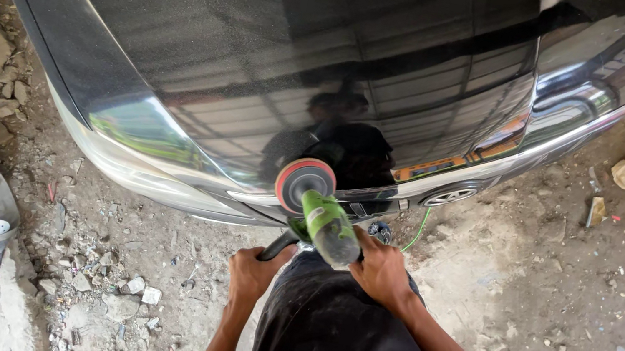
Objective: The person polishes the hood and front grille area of a black car using a power polisher.
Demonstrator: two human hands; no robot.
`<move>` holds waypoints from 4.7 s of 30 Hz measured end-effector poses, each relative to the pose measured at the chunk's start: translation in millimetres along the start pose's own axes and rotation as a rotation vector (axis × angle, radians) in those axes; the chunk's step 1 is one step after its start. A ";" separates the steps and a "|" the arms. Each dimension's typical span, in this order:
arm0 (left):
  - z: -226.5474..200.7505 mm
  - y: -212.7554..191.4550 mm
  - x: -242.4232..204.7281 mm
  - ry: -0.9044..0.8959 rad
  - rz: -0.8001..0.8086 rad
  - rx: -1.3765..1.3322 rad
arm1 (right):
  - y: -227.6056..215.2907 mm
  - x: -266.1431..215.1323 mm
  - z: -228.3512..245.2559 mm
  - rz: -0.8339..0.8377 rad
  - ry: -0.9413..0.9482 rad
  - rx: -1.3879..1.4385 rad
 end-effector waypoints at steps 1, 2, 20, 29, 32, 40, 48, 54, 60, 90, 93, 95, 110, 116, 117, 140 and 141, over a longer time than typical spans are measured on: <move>-5.8 2.1 1.1 0.010 0.012 0.011 | 0.4 -3.4 -5.2 -0.016 0.014 0.000; -15.6 7.1 4.4 0.032 0.043 0.014 | -1.7 -6.8 -16.1 -0.024 0.085 -0.007; -35.6 -7.6 25.6 0.151 0.045 -0.067 | -22.8 8.5 1.7 -0.098 0.093 -0.009; -116.5 3.5 28.8 0.303 0.076 -0.128 | -74.0 6.7 -18.5 -0.165 0.281 -0.087; -124.5 -7.9 31.6 0.269 0.040 -0.078 | -85.0 14.7 -6.0 -0.255 0.121 -0.066; -81.9 -52.3 35.8 0.200 -0.025 -0.154 | -53.8 43.7 34.9 -0.227 0.036 -0.109; -126.7 -30.8 52.9 0.245 0.052 -0.121 | -95.8 48.8 22.1 -0.265 0.150 -0.121; -119.6 -48.9 57.2 0.222 0.008 -0.112 | -96.6 66.6 43.7 -0.294 0.080 -0.179; -112.8 -81.3 53.3 0.182 -0.054 -0.167 | -68.7 86.3 45.7 -0.179 0.149 -0.240; -33.0 1.8 21.8 0.181 0.063 0.024 | 8.5 -13.0 -19.5 -0.084 0.276 0.039; -72.3 15.8 24.1 0.328 0.059 -0.003 | -8.8 -29.2 -37.8 -0.239 0.255 0.013; -79.2 12.8 18.9 0.380 0.040 -0.016 | -9.7 -37.2 -32.3 -0.338 0.165 0.011; -9.6 27.2 14.8 0.144 0.111 0.035 | 21.7 -26.4 -34.3 -0.029 0.271 -0.011; -94.4 43.2 -1.8 0.344 0.041 -0.007 | -13.2 -56.3 -73.9 -0.238 0.285 -0.051; -102.0 42.7 -4.3 0.374 0.035 -0.016 | -15.1 -59.5 -76.7 -0.256 0.275 -0.053; -159.6 43.0 -20.6 0.364 -0.119 -0.161 | -84.6 -30.1 -88.2 -0.253 0.224 -0.117; -157.5 35.6 -22.8 0.373 -0.128 -0.224 | -78.4 -25.0 -86.5 -0.182 0.282 -0.148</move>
Point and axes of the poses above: each hand's wrist, its own x-axis towards the middle knuckle, its own y-axis out of the palm, z = x × y, the point moved 7 cm from there along x, towards the middle knuckle, and after that the axes turned 3 degrees about y, right-handed, at the moved point
